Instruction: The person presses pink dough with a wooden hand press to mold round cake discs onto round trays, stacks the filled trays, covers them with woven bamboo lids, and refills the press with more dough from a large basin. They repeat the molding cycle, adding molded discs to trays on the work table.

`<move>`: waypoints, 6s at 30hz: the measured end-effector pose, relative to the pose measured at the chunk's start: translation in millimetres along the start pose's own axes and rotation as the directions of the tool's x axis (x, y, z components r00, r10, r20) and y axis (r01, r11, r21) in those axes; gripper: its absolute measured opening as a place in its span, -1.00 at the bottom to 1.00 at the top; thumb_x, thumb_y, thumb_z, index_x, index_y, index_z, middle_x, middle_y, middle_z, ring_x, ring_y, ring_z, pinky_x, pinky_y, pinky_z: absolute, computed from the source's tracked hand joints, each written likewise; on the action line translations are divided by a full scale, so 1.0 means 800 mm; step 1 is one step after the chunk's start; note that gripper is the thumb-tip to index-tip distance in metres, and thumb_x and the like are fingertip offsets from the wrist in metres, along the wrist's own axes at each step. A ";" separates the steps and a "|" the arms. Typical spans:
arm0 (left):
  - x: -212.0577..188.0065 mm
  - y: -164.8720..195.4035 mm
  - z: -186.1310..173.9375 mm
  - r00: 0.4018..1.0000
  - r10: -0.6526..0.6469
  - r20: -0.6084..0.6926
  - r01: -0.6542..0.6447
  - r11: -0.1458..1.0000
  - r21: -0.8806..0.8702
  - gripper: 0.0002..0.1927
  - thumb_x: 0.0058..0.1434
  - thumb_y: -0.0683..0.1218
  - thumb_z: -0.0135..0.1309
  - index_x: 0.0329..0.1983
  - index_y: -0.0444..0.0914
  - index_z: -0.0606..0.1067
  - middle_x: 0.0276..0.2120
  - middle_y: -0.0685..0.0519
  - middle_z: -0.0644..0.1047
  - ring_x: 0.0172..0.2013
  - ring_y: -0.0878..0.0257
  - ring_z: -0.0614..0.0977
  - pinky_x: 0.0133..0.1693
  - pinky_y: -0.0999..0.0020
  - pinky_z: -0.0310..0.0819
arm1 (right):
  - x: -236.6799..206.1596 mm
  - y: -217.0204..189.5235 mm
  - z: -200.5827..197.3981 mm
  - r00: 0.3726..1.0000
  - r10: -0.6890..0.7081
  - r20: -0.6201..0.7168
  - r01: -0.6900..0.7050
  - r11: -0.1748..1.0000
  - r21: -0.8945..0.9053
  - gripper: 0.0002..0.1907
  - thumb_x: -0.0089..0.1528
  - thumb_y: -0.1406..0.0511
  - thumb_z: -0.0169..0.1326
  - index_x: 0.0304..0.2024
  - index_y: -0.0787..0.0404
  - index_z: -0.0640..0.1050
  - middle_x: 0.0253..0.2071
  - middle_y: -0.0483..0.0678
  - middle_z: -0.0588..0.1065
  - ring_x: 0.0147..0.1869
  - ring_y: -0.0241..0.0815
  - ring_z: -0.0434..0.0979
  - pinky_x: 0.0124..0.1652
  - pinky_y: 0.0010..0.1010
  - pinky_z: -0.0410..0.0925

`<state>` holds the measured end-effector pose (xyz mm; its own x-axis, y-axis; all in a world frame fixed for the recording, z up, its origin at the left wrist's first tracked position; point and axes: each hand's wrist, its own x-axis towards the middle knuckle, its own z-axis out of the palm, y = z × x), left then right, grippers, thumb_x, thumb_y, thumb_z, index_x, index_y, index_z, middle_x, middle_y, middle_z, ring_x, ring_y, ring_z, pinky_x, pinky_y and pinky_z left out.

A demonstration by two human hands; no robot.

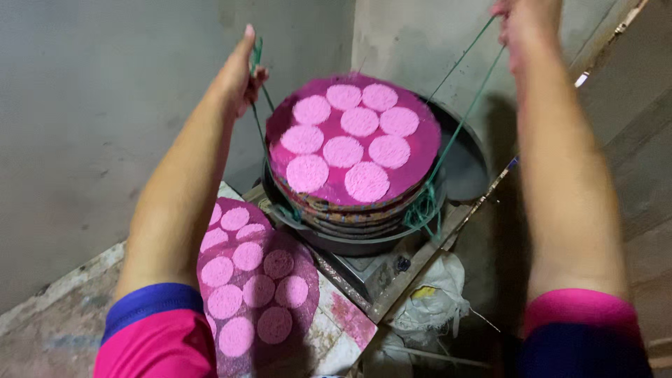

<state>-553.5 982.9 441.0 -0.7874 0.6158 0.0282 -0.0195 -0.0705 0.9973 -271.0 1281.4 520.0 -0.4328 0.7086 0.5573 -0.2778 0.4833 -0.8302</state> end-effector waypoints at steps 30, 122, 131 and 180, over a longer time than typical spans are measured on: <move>-0.170 -0.342 -0.245 0.752 0.209 -0.625 0.164 0.859 0.484 -0.61 0.57 -0.09 0.00 0.38 -0.36 0.43 0.04 -0.23 0.52 -0.10 0.07 0.56 -0.10 0.14 0.44 | -0.085 0.444 -0.420 0.827 0.475 0.299 0.072 0.438 -0.896 -0.55 0.26 0.18 0.13 0.16 0.20 0.52 0.00 0.15 0.59 0.00 -0.01 0.58 -0.01 -0.15 0.40; -0.299 -0.400 0.252 0.367 0.614 -0.699 0.311 0.627 0.714 -0.39 0.19 -0.07 0.14 0.35 -0.12 0.35 0.26 -0.12 0.35 0.28 -0.06 0.30 0.27 -0.08 0.03 | -0.037 0.292 0.232 0.421 -0.391 0.818 0.783 0.612 -0.111 -0.25 0.28 0.13 0.21 0.44 0.25 0.30 0.44 0.24 0.07 0.43 0.34 0.07 0.17 0.37 0.07; -0.523 -0.536 0.240 0.225 0.321 -0.920 0.651 0.654 0.387 -0.47 0.11 -0.08 0.18 0.20 -0.08 0.44 0.20 -0.10 0.35 0.21 -0.11 0.30 0.18 -0.09 0.14 | -0.360 0.263 0.046 0.436 -0.636 0.637 0.153 0.749 0.644 -0.84 0.24 0.43 0.00 -0.14 0.26 0.54 -0.06 0.08 0.44 0.03 -0.05 0.44 0.03 -0.27 0.36; -1.169 -0.531 -0.612 0.462 0.178 -0.869 0.155 0.949 0.276 -0.70 0.36 -0.19 0.02 0.14 -0.30 0.51 0.09 -0.04 0.57 0.08 0.19 0.61 0.13 0.30 0.44 | -1.212 -0.128 1.050 0.009 -0.345 0.939 0.471 0.830 0.300 -0.62 0.19 0.20 0.27 0.01 0.26 0.62 -0.12 0.21 0.61 -0.01 0.22 0.61 -0.01 -0.07 0.44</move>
<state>-110.6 52.9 -41.9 -0.9026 -0.4098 0.1314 0.0297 0.2453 0.9690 -543.1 112.6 54.3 -0.7131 -0.6426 0.2802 -0.6917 0.5801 -0.4300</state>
